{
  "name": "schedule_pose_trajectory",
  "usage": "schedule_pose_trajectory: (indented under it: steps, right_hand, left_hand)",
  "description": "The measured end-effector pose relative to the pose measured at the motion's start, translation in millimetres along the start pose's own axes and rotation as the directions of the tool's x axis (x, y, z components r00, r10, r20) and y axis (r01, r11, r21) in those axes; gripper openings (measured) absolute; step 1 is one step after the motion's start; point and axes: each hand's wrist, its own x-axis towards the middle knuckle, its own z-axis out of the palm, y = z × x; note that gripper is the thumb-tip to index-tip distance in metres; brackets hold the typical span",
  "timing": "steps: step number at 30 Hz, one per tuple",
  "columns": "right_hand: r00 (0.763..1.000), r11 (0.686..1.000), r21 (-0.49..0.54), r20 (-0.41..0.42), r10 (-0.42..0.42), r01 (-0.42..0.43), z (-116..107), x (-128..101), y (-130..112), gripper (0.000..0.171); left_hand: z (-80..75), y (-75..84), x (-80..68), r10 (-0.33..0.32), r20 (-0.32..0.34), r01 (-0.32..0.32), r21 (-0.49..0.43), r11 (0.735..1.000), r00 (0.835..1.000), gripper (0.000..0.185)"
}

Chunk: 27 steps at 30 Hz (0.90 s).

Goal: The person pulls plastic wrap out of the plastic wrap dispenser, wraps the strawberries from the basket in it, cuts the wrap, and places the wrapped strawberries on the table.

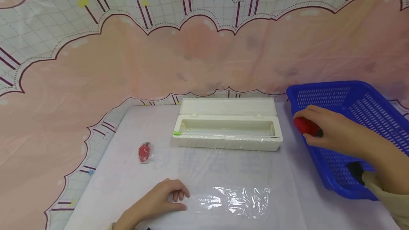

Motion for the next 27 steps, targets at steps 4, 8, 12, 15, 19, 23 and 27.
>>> schedule_pose_trajectory:
  steps: [4,8,12,15,19,23,27]
  right_hand:
    - [0.996,0.997,0.028,-0.056,-0.065,0.066,2.3,1.3,-15.0,0.049]
    - [0.982,0.987,0.037,-0.112,-0.150,0.155,8.3,1.7,-26.2,0.046]
    - [0.968,0.973,0.058,-0.135,-0.212,0.222,15.7,2.2,-36.8,0.044]
    - [0.972,0.969,0.109,-0.097,-0.213,0.223,18.9,3.9,-46.4,0.043]
    - [0.968,0.958,0.145,-0.087,-0.235,0.246,23.5,7.0,-59.8,0.043]
    - [0.955,0.945,0.153,-0.107,-0.275,0.289,29.8,9.2,-70.2,0.042]
    - [0.953,0.938,0.175,-0.104,-0.285,0.300,34.4,10.4,-77.2,0.041]
  left_hand:
    - [0.1,-0.3,-0.8,0.004,-0.004,-0.004,0.005,1.000,1.000,0.023]
    - [1.1,-0.5,-1.5,0.005,-0.001,-0.005,0.006,1.000,1.000,0.023]
    - [2.2,-0.2,-2.3,0.004,-0.003,-0.004,-0.001,1.000,1.000,0.023]
    - [2.3,0.2,-3.0,0.001,-0.005,-0.001,-0.009,1.000,1.000,0.023]
    - [1.7,0.8,-4.0,0.001,-0.007,-0.001,-0.011,1.000,1.000,0.022]
    - [0.5,1.3,-3.9,0.011,-0.011,-0.011,-0.002,1.000,1.000,0.022]
    - [-0.8,2.2,-1.7,0.018,-0.009,-0.018,0.004,1.000,1.000,0.022]
